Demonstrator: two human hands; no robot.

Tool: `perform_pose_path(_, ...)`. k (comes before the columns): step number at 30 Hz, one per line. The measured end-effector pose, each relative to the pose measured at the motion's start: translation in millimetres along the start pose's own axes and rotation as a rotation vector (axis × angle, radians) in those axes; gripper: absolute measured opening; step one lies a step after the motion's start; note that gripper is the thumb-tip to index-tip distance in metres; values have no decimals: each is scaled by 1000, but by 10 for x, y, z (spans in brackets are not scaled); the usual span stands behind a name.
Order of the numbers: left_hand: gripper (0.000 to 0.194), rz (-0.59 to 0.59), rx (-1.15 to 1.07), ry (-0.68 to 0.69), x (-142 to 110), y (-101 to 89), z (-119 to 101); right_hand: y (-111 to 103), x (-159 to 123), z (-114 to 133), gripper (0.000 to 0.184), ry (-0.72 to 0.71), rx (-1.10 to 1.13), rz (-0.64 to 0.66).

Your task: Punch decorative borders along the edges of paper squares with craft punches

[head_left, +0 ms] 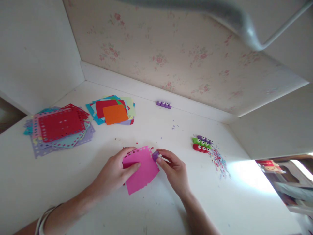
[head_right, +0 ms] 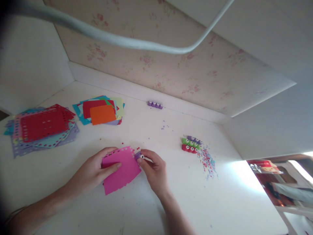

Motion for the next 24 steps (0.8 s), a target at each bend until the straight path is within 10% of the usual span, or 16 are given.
perform_pose_path(16,39,15,216,123,-66,123,-49,150,-100,114,17,-179,-493,-6)
perform_pose_path(24,41,0,621,490,-191,137,-469,156,-65,130,17,-229,-563,-3)
Point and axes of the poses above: each hand's wrist, its own x-axis towards the middle knuckle, its own y-axis out of the palm, z = x × y, the point moved 9 cm from there along x, towards the middle knuckle, and after that the axes turned 12 degrees about y, right-handed, at the moved point
